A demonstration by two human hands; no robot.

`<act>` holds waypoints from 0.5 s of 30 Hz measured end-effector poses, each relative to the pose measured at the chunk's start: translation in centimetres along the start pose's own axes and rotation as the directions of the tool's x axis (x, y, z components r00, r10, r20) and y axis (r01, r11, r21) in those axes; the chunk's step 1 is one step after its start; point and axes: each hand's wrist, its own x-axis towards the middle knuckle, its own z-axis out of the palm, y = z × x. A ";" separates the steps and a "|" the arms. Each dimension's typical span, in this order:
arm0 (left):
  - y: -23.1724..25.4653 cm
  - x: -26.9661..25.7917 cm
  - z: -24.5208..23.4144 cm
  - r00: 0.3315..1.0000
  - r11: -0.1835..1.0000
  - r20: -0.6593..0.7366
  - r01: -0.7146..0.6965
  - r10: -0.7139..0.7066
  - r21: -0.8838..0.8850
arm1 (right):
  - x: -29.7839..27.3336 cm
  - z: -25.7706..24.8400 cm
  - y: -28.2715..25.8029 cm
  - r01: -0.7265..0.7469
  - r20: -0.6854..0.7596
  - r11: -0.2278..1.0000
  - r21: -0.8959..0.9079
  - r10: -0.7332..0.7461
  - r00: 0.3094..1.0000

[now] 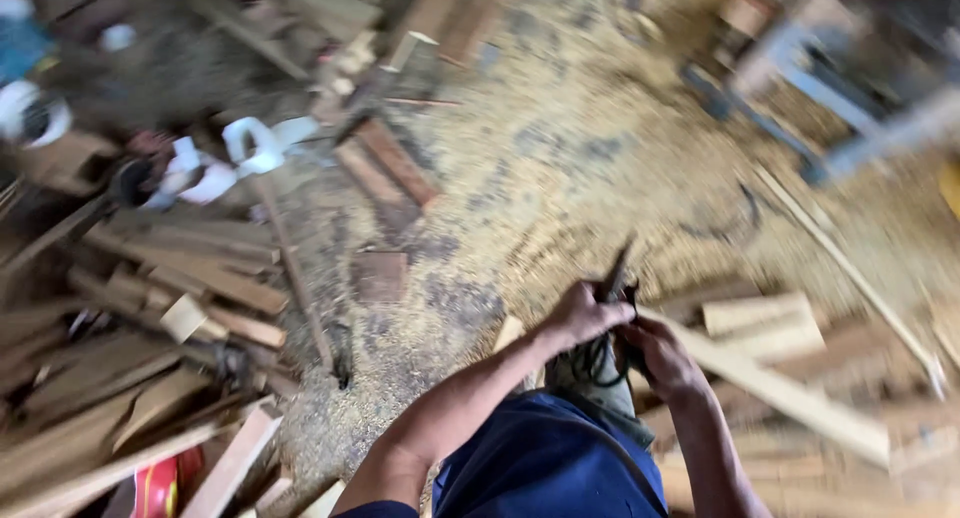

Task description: The person handles a handheld wood router by removing and reattaching its base plate. They also search through a wooden toolbox and a cardboard box to handle metal wrenches, pliers, and a hammer.

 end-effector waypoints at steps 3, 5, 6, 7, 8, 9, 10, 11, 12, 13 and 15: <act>4.5 0.1 -4.2 1.000 0.992 0.004 0.003 -0.003 0.129 | 3.1 2.0 -2.8 -0.054 0.134 0.997 -0.061 0.061 0.989; 6.1 1.2 -6.4 0.999 0.990 0.020 -0.033 0.030 0.138 | 5.9 3.2 -4.4 -0.077 0.279 0.995 -0.067 0.093 0.956; 5.5 2.7 -7.3 0.998 0.997 -0.045 -0.045 0.048 0.059 | 8.0 3.7 -4.5 -0.135 0.304 0.989 0.053 0.113 0.946; 4.7 4.4 -8.0 0.992 0.998 -0.113 -0.061 0.058 -0.023 | 10.1 4.1 -4.5 -0.203 0.332 0.965 0.167 0.139 0.933; 4.7 5.9 -9.3 0.988 0.997 -0.144 -0.069 0.063 -0.033 | 12.6 4.4 -4.6 -0.207 0.356 0.968 0.143 0.144 0.923; 4.8 7.6 -10.6 0.987 0.993 -0.161 -0.036 0.018 -0.109 | 15.5 4.7 -4.9 -0.237 0.399 0.960 0.147 0.161 0.903; 4.8 9.3 -11.9 0.985 0.982 -0.173 -0.007 -0.026 -0.187 | 18.4 5.1 -5.1 -0.268 0.441 0.952 0.149 0.178 0.879; 5.6 10.8 -13.5 0.978 0.979 -0.208 -0.019 -0.024 -0.205 | 21.5 5.9 -6.1 -0.275 0.465 0.954 0.116 0.193 0.864; 6.4 12.5 -15.0 0.973 0.972 -0.231 -0.060 0.007 -0.226 | 24.7 6.7 -7.0 -0.281 0.426 0.956 0.088 0.219 0.878; 7.2 14.1 -16.2 0.968 0.964 -0.250 -0.098 0.035 -0.246 | 27.7 7.1 -8.0 -0.288 0.381 0.956 0.063 0.244 0.892; 6.9 19.9 -18.0 0.926 0.966 -0.375 -0.069 -0.031 -0.251 | 33.4 10.1 -10.1 -0.238 0.395 0.970 0.056 0.198 0.897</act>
